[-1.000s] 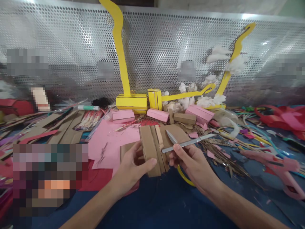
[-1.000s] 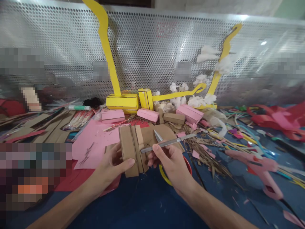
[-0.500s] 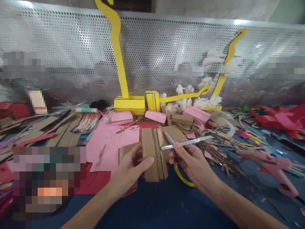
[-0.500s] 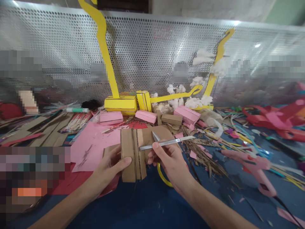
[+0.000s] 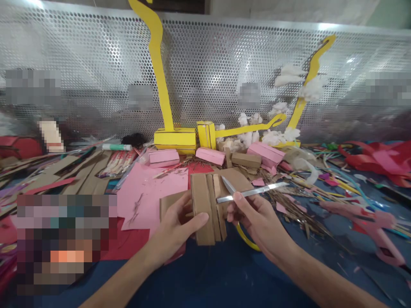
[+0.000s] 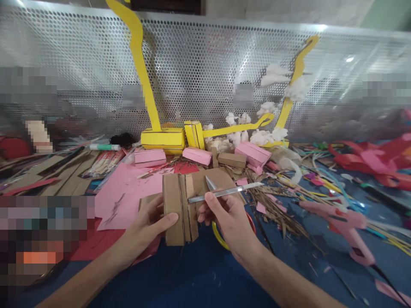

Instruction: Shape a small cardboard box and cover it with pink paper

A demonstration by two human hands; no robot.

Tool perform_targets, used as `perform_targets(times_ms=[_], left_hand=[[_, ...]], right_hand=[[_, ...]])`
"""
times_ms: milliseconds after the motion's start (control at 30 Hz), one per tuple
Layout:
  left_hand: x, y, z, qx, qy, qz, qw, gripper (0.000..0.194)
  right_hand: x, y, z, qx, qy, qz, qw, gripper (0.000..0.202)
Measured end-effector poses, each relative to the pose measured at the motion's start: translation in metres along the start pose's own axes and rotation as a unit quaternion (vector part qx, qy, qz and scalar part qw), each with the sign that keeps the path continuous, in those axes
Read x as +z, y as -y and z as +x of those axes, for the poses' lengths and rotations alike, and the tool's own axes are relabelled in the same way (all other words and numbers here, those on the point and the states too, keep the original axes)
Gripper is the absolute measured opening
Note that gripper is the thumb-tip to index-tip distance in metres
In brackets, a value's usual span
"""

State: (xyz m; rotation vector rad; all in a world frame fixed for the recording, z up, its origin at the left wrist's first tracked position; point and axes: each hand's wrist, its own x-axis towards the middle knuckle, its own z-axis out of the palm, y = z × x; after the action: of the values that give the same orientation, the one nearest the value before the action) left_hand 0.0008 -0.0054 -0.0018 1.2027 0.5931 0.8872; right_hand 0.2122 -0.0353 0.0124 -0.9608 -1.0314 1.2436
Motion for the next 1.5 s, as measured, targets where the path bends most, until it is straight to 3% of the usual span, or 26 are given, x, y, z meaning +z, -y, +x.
perform_targets(times_ms=[267,533,1100,1500], left_hand=[[0.000,-0.003,-0.001,-0.012,0.005,0.031,0.999,0.062],[0.003,-0.007,-0.003,-0.018,0.021,0.024,0.999,0.062],[-0.001,-0.003,-0.002,-0.013,0.031,0.018,0.999,0.062],[-0.001,-0.007,-0.006,-0.033,0.038,0.027,0.998,0.071]], right_hand=[[0.000,0.014,-0.001,-0.017,-0.008,0.036,0.999,0.035],[0.001,0.005,0.000,-0.006,-0.012,0.037,0.999,0.037],[0.000,0.010,0.003,-0.008,-0.026,0.098,0.995,0.033],[0.002,0.006,0.003,-0.002,-0.017,0.101,0.995,0.035]])
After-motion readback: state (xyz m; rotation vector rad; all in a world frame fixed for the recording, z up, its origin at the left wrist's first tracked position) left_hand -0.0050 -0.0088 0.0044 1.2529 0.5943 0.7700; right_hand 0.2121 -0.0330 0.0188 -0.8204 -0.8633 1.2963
